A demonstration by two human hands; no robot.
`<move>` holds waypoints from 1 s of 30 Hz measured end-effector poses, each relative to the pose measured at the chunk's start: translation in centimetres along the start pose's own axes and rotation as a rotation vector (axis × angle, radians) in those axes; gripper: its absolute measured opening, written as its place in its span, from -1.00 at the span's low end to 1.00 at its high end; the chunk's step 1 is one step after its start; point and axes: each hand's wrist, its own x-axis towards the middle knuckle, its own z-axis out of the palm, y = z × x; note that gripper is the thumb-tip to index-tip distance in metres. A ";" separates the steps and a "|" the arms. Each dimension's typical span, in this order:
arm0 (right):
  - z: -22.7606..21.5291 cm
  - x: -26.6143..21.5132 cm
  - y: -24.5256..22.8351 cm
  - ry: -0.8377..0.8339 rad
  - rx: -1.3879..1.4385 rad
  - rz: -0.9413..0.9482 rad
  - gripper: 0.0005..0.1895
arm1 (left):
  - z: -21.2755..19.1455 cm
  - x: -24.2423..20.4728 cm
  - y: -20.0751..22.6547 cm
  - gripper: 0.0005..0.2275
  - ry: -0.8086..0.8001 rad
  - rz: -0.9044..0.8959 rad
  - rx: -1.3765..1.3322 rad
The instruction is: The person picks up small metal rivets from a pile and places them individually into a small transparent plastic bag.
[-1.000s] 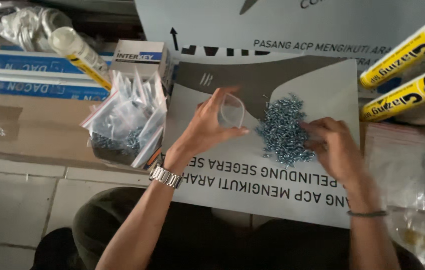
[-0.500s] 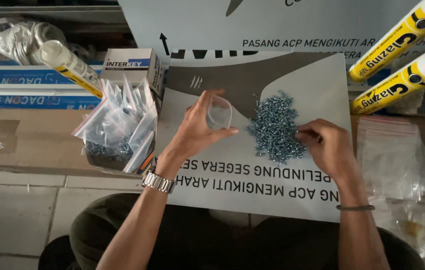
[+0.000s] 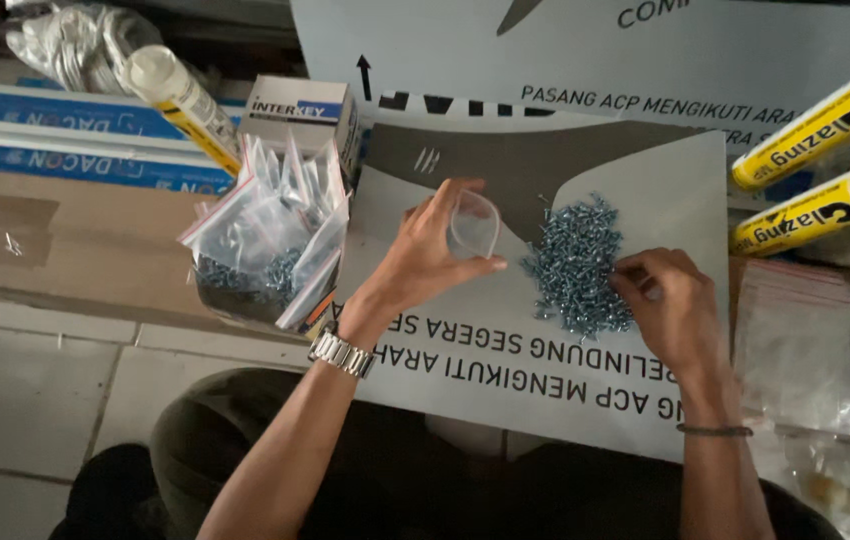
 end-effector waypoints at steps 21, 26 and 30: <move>-1.5 3.0 -14.1 0.140 0.231 -0.500 -0.78 | -0.2 -0.3 0.1 -0.36 -0.025 0.058 0.138; -2.8 1.5 -5.2 0.071 -0.091 -0.355 -0.66 | -0.3 -0.7 -0.2 -0.43 -0.028 0.047 0.143; -0.1 -0.2 5.0 0.000 -0.265 -0.197 -0.51 | -0.4 -0.5 0.5 -0.34 -0.059 0.058 0.127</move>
